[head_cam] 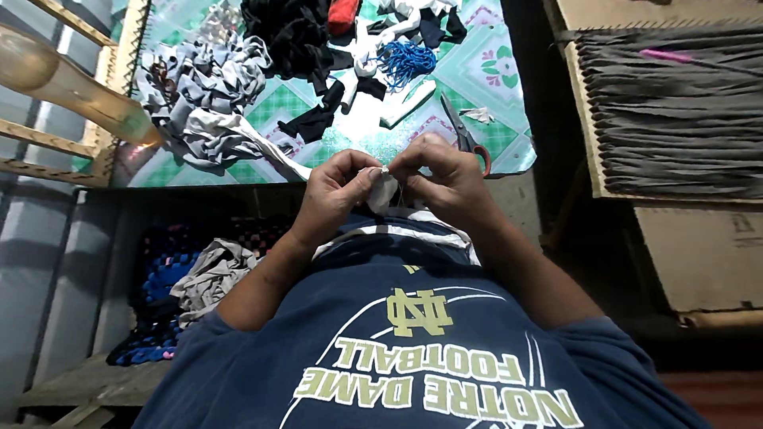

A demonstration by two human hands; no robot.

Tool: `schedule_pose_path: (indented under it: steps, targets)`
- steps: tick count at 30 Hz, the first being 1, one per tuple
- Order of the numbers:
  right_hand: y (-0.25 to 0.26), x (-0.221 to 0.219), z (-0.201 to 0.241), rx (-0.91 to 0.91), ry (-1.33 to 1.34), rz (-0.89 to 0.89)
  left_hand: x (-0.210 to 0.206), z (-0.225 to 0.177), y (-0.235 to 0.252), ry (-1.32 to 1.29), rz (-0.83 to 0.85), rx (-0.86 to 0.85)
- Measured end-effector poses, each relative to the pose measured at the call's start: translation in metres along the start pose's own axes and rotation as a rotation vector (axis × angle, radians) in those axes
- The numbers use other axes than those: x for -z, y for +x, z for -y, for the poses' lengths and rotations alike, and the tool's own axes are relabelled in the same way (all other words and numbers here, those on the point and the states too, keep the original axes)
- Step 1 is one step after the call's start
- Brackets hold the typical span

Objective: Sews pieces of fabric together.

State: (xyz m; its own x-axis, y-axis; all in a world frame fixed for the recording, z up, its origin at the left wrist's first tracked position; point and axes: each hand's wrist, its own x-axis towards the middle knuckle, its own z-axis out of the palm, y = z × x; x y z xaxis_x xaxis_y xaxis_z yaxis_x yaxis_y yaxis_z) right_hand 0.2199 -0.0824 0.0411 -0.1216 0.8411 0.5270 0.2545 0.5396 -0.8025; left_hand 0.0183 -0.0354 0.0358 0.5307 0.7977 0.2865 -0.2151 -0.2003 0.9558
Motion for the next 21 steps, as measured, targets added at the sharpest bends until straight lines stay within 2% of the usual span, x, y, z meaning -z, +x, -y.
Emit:
schedule_pose_path:
  steps: [7,12,16,21]
  targets:
    - [0.001,0.005,0.0,0.056,-0.195,-0.035,0.0,0.0,0.0,0.046,-0.07,-0.005]
    - [0.002,0.005,0.0,0.117,-0.292,-0.042,0.0,-0.002,-0.001,0.129,-0.071,-0.071]
    - [0.001,0.001,0.003,0.137,-0.408,-0.052,-0.003,-0.002,-0.002,0.26,-0.078,-0.18]
    - [-0.001,-0.006,0.008,0.175,-0.55,-0.073,-0.002,0.002,-0.003,0.588,-0.069,-0.401]
